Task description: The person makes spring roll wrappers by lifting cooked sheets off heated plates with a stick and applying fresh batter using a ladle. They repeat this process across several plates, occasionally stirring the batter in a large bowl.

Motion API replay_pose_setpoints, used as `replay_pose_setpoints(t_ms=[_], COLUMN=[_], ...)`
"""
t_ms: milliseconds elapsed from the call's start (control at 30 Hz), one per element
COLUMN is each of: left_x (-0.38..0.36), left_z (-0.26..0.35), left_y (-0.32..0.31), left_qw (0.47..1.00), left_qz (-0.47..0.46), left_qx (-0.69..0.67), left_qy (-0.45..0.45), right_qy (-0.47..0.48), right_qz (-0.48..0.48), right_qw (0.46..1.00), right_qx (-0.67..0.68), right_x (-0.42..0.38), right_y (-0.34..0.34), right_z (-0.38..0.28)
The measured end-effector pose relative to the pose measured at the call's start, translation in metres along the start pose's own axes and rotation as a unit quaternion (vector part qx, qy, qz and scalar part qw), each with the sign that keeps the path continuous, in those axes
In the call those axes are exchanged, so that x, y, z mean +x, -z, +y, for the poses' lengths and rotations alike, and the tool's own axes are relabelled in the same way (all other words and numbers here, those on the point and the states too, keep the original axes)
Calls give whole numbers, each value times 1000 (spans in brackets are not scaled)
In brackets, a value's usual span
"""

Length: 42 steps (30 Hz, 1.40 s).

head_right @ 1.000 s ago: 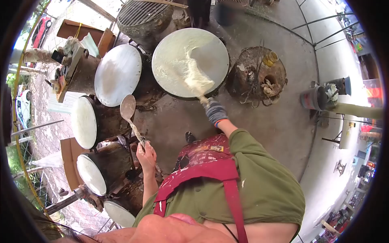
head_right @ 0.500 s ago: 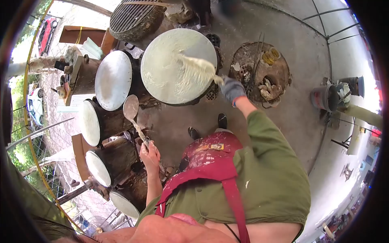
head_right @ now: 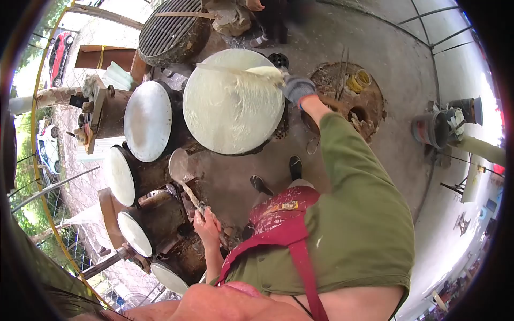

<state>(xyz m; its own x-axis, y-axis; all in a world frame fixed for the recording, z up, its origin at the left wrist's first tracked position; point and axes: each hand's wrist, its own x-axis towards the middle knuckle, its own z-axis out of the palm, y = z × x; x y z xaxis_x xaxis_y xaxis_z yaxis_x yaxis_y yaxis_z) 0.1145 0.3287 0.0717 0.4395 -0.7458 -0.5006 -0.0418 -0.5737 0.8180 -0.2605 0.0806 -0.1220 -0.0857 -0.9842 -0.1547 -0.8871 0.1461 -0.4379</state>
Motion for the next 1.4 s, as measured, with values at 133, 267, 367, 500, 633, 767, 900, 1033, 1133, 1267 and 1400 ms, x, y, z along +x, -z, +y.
replay_pose_setpoints(t_ms=[133, 267, 367, 500, 633, 767, 900, 1033, 1133, 1267, 1400], left_x=[-3, -13, -11, 17, 82, 167, 225, 219, 193, 164, 140], left_z=[-6, 15, 19, 17, 46, 84, 90, 69, 49, 47, 34], left_y=[5, -11, -16, -27, -69, -137, -195, -184, -161, -138, -145], left_qw=[999, 999, 1000, 995, 976, 956, 928, 900, 906, 899, 855], left_qz=[-23, -10, -22, -101, -196, -273, -367, -436, -409, -333, -347], left_qx=[37, 41, 15, 8, 29, 32, 13, 30, -13, -158, -250], left_qy=[23, -3, -2, -25, -90, -102, -63, 12, 113, 235, 292], right_qy=[71, 154, -20, -259, -171, -271, -267, -297, -284, -315, -324], right_qz=[63, 78, 94, -85, -90, -199, -178, -71, -86, -33, -116], right_qw=[995, 972, 858, 693, 778, 799, 777, 727, 726, 644, 704], right_qx=[17, 162, 505, 667, 598, 499, 541, 615, 620, 697, 621], right_x=[32, -63, -145, -191, -161, -140, -182, -219, -229, -211, -221], right_y=[25, 4, -16, -40, 4, 15, 40, -38, -97, -83, -84], right_z=[-67, -74, -36, -2, 7, 4, -32, -47, -79, -95, -103])
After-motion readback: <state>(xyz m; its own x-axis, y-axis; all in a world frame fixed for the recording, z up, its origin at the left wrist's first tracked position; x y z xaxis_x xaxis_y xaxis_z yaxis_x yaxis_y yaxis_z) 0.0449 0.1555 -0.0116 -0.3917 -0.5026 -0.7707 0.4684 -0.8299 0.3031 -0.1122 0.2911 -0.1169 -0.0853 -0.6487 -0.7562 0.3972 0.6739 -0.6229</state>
